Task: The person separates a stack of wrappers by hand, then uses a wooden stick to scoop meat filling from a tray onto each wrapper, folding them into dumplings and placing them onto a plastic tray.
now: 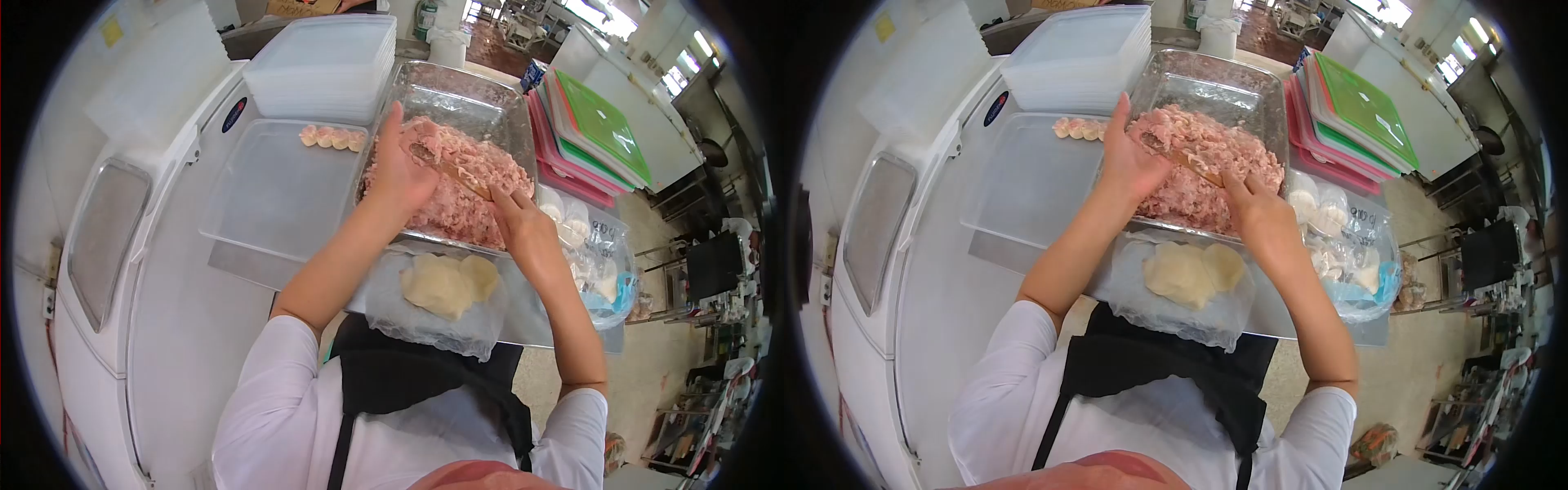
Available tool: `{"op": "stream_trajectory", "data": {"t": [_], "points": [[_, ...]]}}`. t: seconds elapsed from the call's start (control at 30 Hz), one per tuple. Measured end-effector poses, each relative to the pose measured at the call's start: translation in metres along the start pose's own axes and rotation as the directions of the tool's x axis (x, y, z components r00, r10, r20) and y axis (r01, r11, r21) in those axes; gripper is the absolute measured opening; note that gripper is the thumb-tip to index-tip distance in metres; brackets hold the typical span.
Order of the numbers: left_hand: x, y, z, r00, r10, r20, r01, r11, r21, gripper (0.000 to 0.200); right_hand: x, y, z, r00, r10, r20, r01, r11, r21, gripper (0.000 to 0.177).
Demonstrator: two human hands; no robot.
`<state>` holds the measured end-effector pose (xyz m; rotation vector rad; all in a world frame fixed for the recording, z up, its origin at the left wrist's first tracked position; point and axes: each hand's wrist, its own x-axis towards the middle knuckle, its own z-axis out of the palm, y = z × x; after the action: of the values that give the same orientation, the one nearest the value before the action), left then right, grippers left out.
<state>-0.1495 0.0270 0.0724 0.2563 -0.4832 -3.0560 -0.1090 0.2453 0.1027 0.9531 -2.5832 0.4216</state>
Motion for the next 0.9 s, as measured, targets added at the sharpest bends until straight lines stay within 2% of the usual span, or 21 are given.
{"op": "stream_trajectory", "data": {"t": [0.03, 0.1, 0.13, 0.2, 0.23, 0.27, 0.3, 0.33, 0.4, 0.43, 0.53, 0.63, 0.7, 0.73, 0.8, 0.83, 0.9], "points": [[-0.001, 0.001, 0.003, 1.0, 0.009, -0.011, -0.01, 0.999, -0.053, 0.064, 0.001, 0.005, -0.002, 1.0, -0.001, -0.03, 0.004, 0.996, 0.087, 0.026], [0.003, 0.01, -0.008, 0.986, -0.059, 0.153, 0.07, 0.995, -0.068, 0.062, 0.004, 0.019, -0.009, 0.996, -0.002, -0.091, 0.026, 0.965, 0.262, 0.029], [0.006, 0.015, -0.013, 0.967, -0.094, 0.235, 0.113, 0.991, -0.065, 0.062, 0.004, 0.019, -0.014, 0.994, 0.102, -0.026, -0.088, 0.941, 0.326, 0.029], [-0.009, 0.017, -0.011, 0.928, -0.091, 0.361, -0.043, 0.937, 0.348, 0.063, -0.001, 0.016, -0.028, 0.947, 0.297, 0.124, -0.321, 0.846, 0.425, 0.031], [-0.015, 0.018, -0.008, 0.901, -0.113, 0.418, -0.139, 0.839, 0.527, 0.065, -0.003, 0.018, -0.032, 0.937, 0.29, 0.192, -0.347, 0.827, 0.442, 0.032], [-0.016, 0.02, -0.006, 0.865, -0.042, 0.5, -0.355, 0.652, 0.669, 0.067, -0.005, 0.019, -0.036, 0.923, 0.282, 0.262, -0.376, 0.807, 0.455, 0.033], [-0.017, 0.021, -0.004, 0.808, 0.0, 0.589, -0.539, 0.404, 0.739, 0.07, -0.007, 0.019, -0.041, 0.903, 0.271, 0.333, -0.408, 0.785, 0.466, 0.034], [-0.018, 0.023, -0.001, 0.736, 0.011, 0.677, -0.674, 0.116, 0.73, 0.073, -0.009, 0.016, -0.048, 0.897, 0.267, 0.353, -0.416, 0.784, 0.462, 0.034], [-0.025, 0.031, 0.012, 0.765, -0.155, 0.626, -0.64, -0.067, 0.765, 0.07, -0.012, 0.007, -0.062, 0.884, 0.256, 0.391, -0.427, 0.782, 0.455, 0.035], [-0.026, 0.035, 0.016, 0.778, -0.233, 0.584, -0.623, -0.162, 0.765, 0.069, -0.014, 0.006, -0.06, 0.901, 0.217, 0.375, -0.385, 0.798, 0.465, 0.035], [-0.012, 0.035, -0.002, 0.747, -0.298, 0.594, -0.629, -0.028, 0.777, 0.062, -0.02, 0.012, -0.041, 0.936, 0.112, 0.335, -0.277, 0.821, 0.499, 0.035], [-0.023, 0.039, 0.007, 0.72, -0.425, 0.549, -0.67, -0.22, 0.709, 0.064, -0.021, 0.034, -0.015, 0.949, 0.057, 0.311, -0.22, 0.826, 0.52, 0.033], [-0.01, 0.033, 0.001, 0.733, -0.486, 0.476, -0.633, -0.23, 0.739, 0.066, -0.018, 0.047, -0.007, 0.957, 0.045, 0.287, -0.191, 0.841, 0.506, 0.032], [-0.004, 0.03, -0.002, 0.737, -0.515, 0.437, -0.613, -0.237, 0.754, 0.067, -0.017, 0.053, -0.007, 0.974, 0.072, 0.213, -0.155, 0.901, 0.405, 0.03], [-0.01, 0.026, -0.003, 0.901, -0.242, 0.36, -0.401, -0.145, 0.905, 0.071, -0.011, 0.047, -0.018, 0.994, 0.092, 0.062, -0.102, 0.978, 0.181, 0.026], [-0.012, 0.025, -0.003, 0.953, -0.1, 0.288, -0.295, -0.07, 0.953, 0.073, -0.011, 0.037, -0.022, 0.994, 0.106, 0.025, -0.108, 0.985, 0.133, 0.025], [-0.003, 0.028, -0.007, 0.966, -0.165, 0.201, -0.198, 0.038, 0.979, 0.075, -0.017, 0.009, -0.026, 0.991, 0.125, -0.051, -0.123, 0.992, 0.039, 0.023]]}}
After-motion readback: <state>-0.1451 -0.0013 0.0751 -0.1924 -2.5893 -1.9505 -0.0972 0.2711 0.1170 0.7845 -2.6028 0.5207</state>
